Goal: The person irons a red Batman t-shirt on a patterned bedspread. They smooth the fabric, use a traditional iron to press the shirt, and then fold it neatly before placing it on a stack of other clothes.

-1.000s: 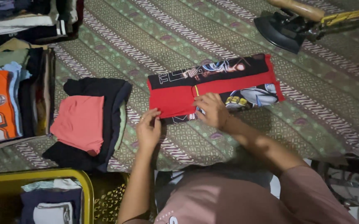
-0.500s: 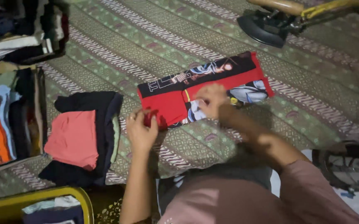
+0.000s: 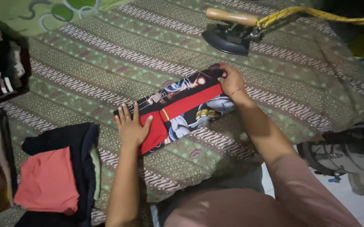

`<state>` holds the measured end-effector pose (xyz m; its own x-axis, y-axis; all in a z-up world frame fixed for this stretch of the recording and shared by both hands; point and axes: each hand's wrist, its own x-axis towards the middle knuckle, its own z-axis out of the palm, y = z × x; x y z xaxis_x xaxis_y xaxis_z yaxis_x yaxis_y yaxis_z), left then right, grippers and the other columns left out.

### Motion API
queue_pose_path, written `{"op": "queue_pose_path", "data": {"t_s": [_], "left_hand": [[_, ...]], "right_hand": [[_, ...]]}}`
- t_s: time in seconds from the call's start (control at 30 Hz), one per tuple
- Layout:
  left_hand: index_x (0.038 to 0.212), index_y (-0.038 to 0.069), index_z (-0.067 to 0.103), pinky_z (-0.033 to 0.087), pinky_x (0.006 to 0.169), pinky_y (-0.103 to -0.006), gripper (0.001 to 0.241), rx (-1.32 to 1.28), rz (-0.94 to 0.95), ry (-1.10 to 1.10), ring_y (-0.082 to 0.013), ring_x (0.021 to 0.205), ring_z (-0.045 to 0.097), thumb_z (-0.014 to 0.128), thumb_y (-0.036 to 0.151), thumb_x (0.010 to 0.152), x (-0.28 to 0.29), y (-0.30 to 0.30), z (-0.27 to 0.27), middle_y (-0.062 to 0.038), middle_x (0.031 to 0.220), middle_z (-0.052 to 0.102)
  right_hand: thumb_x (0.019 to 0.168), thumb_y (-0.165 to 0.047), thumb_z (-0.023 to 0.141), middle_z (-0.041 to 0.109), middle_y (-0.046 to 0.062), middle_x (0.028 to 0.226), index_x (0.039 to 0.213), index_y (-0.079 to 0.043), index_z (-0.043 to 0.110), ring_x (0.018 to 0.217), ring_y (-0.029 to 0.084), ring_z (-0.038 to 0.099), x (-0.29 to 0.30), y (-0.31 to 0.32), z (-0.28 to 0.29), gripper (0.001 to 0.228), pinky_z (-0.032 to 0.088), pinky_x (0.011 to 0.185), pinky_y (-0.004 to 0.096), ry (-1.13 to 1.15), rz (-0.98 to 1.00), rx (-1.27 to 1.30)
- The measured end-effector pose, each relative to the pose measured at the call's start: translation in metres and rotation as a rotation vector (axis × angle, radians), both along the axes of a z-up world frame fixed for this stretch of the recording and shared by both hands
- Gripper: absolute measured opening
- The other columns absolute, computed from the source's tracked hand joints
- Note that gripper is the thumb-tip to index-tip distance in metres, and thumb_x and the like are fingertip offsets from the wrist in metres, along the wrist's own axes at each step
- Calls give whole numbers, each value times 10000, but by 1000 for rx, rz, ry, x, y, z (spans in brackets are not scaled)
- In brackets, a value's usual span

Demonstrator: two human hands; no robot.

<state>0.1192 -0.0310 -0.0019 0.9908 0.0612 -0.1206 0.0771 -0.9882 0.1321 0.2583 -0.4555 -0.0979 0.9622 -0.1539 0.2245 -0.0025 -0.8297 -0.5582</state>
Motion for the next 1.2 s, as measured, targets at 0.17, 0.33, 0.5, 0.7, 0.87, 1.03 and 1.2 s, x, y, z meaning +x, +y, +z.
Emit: {"op": "queue_pose_path", "data": {"t_s": [0.17, 0.33, 0.5, 0.7, 0.87, 1.03, 1.2], "left_hand": [[1628, 217, 348, 117, 1267, -570, 887, 4, 11, -35, -404, 1582, 166, 378, 788, 950, -2, -1, 1, -269, 1677, 246], [1650, 209, 276, 92, 1261, -588, 912, -18, -19, -13, -398, 1581, 155, 370, 783, 948, 5, -18, 11, -253, 1688, 216], [1638, 264, 304, 82, 1264, -592, 863, -43, -40, -28, -367, 1581, 183, 339, 783, 949, 4, -20, 5, -199, 1697, 241], [1629, 236, 328, 116, 1241, -636, 879, -47, -62, -99, -391, 1569, 208, 395, 775, 937, 0, -24, 10, -225, 1677, 274], [1624, 152, 298, 73, 1211, -620, 880, -88, -31, -271, -403, 1562, 135, 416, 693, 941, -17, -7, -6, -207, 1701, 164], [1629, 100, 270, 99, 1220, -597, 824, -117, 116, -309, -446, 1537, 185, 422, 579, 975, -46, 25, -18, -232, 1688, 205], [1561, -11, 365, 161, 1217, -596, 759, -305, 191, -407, -480, 1516, 250, 506, 453, 977, -57, 34, -55, -302, 1625, 314]], "right_hand": [[851, -217, 801, 649, 125, 1131, 1334, -246, 646, 1152, 385, 612, -15, 24, 46, 509, 433, 1029, 541, 16, -26, -179], [1029, -454, 620, 404, 179, 1605, 1554, -156, 486, 1510, 347, 293, -30, 68, 90, 619, 140, 1197, 626, 56, 188, -243], [1038, -712, 311, 261, 111, 1715, 1661, -128, 239, 1586, 338, 177, -14, 48, 78, 857, 38, 1251, 644, 340, 335, -437], [1077, -578, 476, 345, 192, 1664, 1619, -20, 340, 1562, 342, 254, 11, 27, 89, 790, 60, 1232, 631, 80, 207, -295], [944, -340, 605, 396, 215, 1557, 1491, 42, 414, 1430, 373, 328, 106, -29, 129, 694, 253, 1110, 575, -174, 87, -531], [897, -143, 608, 706, 225, 1052, 1059, -44, 631, 903, 463, 665, 154, -59, 132, 192, 531, 779, 540, -243, 143, -673], [725, -291, 746, 797, 144, 1096, 1135, -76, 812, 957, 341, 764, 160, -32, 181, 467, 606, 828, 452, 548, 45, -823]]}}
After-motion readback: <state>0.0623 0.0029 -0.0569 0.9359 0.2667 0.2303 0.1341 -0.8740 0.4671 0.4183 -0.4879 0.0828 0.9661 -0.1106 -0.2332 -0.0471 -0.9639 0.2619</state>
